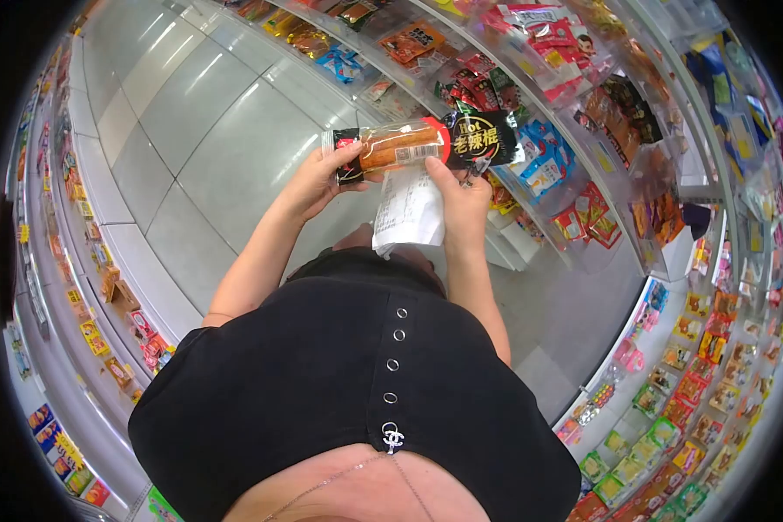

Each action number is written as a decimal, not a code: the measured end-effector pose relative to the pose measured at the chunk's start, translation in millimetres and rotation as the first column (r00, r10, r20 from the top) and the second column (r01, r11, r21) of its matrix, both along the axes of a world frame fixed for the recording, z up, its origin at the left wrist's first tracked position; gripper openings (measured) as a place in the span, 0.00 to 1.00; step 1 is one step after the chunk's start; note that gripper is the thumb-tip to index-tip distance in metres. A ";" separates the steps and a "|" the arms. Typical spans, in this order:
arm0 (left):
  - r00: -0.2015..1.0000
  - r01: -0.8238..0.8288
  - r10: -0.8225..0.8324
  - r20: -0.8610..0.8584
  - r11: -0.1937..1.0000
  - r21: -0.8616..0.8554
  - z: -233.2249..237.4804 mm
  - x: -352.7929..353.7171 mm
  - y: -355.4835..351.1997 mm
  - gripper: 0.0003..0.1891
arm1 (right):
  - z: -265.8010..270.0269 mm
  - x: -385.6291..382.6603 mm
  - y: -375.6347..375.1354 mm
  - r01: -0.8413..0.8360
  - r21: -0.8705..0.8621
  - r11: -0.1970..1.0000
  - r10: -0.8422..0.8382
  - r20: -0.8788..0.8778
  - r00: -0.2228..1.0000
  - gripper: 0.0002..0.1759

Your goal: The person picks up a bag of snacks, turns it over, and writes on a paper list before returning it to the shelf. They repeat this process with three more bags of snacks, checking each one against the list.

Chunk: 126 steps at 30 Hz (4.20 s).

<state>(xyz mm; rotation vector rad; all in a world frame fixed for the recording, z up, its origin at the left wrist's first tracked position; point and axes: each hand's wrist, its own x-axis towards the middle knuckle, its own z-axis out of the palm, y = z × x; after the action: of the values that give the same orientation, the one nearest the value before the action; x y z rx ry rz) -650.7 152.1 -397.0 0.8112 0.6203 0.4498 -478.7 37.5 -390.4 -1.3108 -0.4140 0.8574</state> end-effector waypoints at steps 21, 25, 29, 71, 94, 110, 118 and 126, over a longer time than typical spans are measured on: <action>0.993 0.116 -0.119 0.013 0.983 0.144 10.5 24.3 2.6 0.14 | 15.1 1.4 -12.0 0.207 0.071 0.976 -0.208 -0.004 0.978 0.16; 0.984 -0.006 -0.033 0.173 0.975 0.220 65.5 32.3 -4.5 0.15 | 58.9 9.6 -16.3 0.254 0.135 0.958 -0.270 0.118 0.956 0.17; 0.878 -0.149 -0.069 0.473 0.900 0.409 130.7 35.2 -10.8 0.18 | 122.5 4.5 -27.1 0.246 0.458 0.855 -0.278 0.003 0.961 0.13; 0.971 0.035 -0.142 0.192 0.880 0.473 110.4 53.1 -38.3 0.18 | 121.6 8.9 -65.7 0.425 0.325 0.845 -0.467 0.061 0.882 0.14; 0.972 0.233 -0.227 -0.059 0.912 0.336 29.7 55.2 -33.2 0.12 | 77.3 18.5 -64.7 0.311 0.289 0.906 -0.356 0.121 0.926 0.09; 0.986 0.165 -0.166 -0.022 0.941 0.295 29.7 39.2 -29.4 0.15 | 82.0 5.3 -49.1 0.205 0.310 0.928 -0.274 0.197 0.941 0.08; 0.989 0.140 -0.147 -0.001 0.946 0.294 21.3 38.0 -31.1 0.13 | 66.1 5.9 -52.0 0.183 0.309 0.933 -0.243 0.168 0.955 0.08; 0.994 0.106 -0.089 -0.063 0.917 0.385 40.5 42.5 -31.4 0.15 | 64.5 -0.3 -52.4 0.264 0.310 0.913 -0.335 0.201 0.921 0.12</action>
<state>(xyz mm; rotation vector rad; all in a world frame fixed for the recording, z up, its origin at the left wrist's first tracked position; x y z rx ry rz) -608.2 120.7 -356.5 1.2279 0.5344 0.4709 -479.1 -14.9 -325.9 -1.1827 -0.4945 0.3576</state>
